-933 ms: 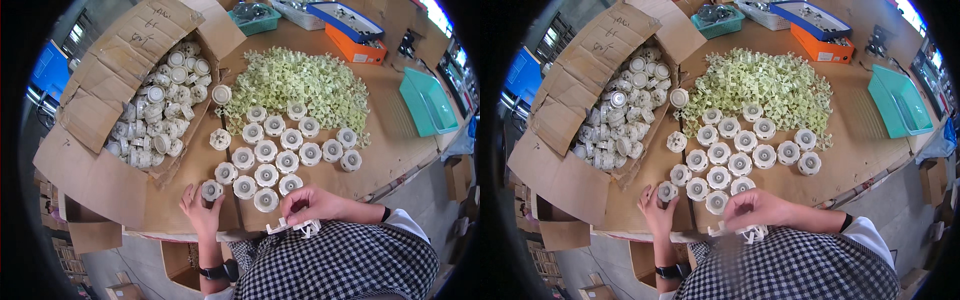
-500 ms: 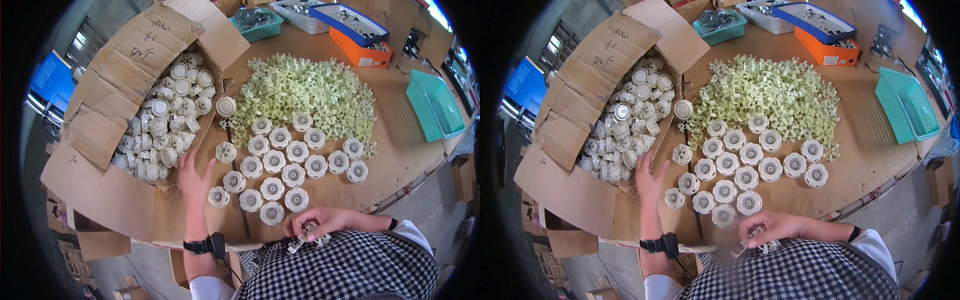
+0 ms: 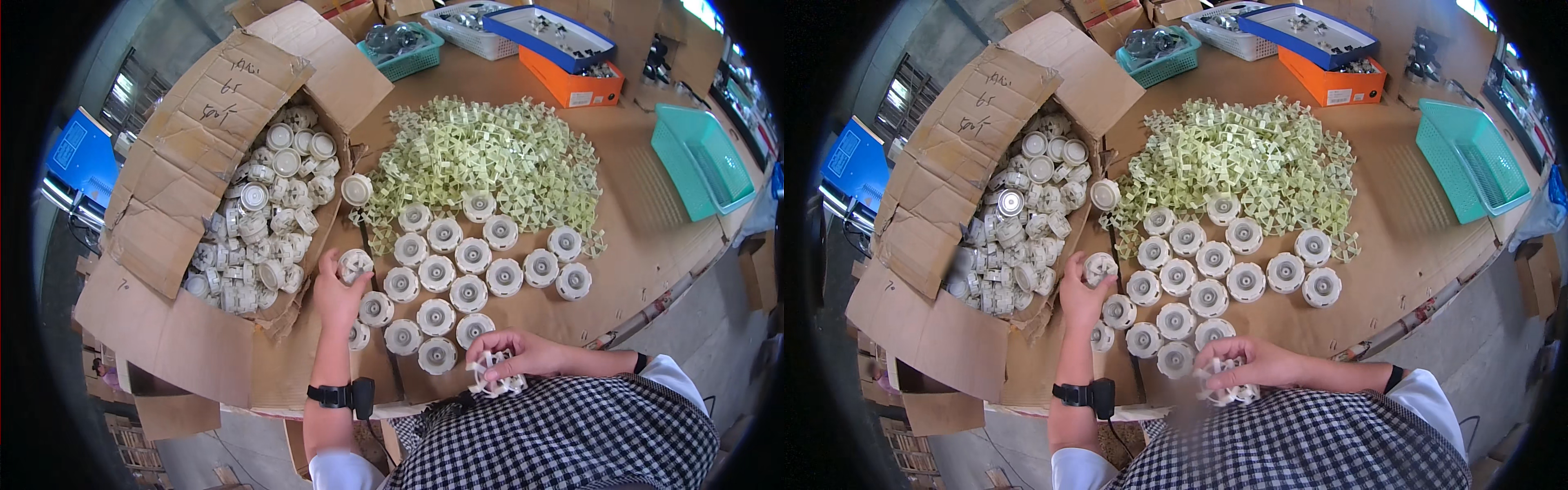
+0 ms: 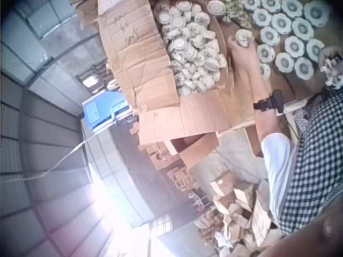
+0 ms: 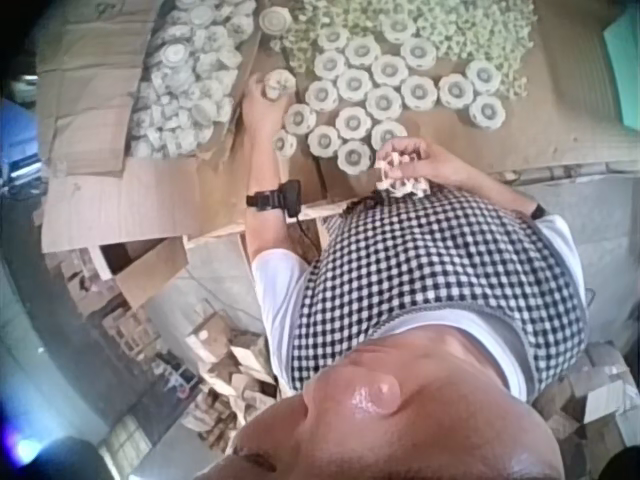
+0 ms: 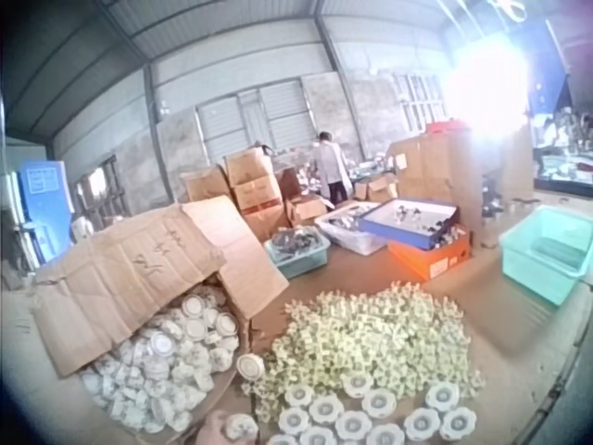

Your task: The person takes circular base components from a cardboard box and arranges them on a workbench. The person then assembles each unit by pressing plastic spoked inserts onto the base components by hand.

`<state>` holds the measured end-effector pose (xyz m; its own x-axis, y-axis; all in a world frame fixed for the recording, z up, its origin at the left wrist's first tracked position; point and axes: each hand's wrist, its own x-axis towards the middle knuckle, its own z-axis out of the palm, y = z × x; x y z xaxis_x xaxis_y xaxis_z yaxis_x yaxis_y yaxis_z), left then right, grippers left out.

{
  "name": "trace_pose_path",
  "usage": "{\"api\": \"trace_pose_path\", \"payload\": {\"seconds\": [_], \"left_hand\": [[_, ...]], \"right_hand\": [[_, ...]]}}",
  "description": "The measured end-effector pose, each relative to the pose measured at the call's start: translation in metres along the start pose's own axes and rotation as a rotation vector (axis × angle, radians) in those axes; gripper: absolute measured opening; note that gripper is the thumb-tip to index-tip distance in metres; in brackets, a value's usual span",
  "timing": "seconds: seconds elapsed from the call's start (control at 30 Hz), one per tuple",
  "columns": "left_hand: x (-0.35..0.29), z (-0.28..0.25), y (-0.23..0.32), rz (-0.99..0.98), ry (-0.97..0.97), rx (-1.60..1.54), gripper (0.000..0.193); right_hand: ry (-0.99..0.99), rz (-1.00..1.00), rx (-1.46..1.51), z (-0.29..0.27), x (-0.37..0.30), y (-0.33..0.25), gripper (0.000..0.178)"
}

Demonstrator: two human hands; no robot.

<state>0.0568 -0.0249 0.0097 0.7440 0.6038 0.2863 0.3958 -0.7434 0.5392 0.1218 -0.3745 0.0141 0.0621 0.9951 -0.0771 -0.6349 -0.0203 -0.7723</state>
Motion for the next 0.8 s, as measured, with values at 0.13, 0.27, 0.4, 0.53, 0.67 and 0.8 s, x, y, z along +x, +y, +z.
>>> {"api": "trace_pose_path", "payload": {"seconds": [0.13,0.27,0.4,0.53,0.67,0.8], "left_hand": [[-0.012,-0.010,-0.017,-0.073,0.018,-0.474,0.053],[-0.045,-0.031,0.044,-0.234,-0.054,-0.898,0.038],[-0.080,-0.032,0.067,-0.137,-0.071,-0.905,0.030],[-0.108,-0.031,0.095,-0.055,-0.082,-0.794,0.026],[-0.124,-0.027,0.109,0.021,-0.093,-0.669,0.023],[-0.130,-0.024,0.117,0.008,-0.123,-0.679,0.021]], "right_hand": [[0.032,-0.045,-0.111,0.004,0.003,-0.006,0.022],[0.041,-0.101,-0.092,0.001,-0.001,-0.014,0.023],[0.041,-0.328,-0.451,0.002,0.008,-0.031,0.022],[0.247,-0.496,-0.754,0.019,0.018,-0.047,0.034],[0.319,-0.637,-0.946,0.023,0.030,-0.051,0.040],[0.329,-0.681,-0.983,0.024,0.034,-0.047,0.042]]}}
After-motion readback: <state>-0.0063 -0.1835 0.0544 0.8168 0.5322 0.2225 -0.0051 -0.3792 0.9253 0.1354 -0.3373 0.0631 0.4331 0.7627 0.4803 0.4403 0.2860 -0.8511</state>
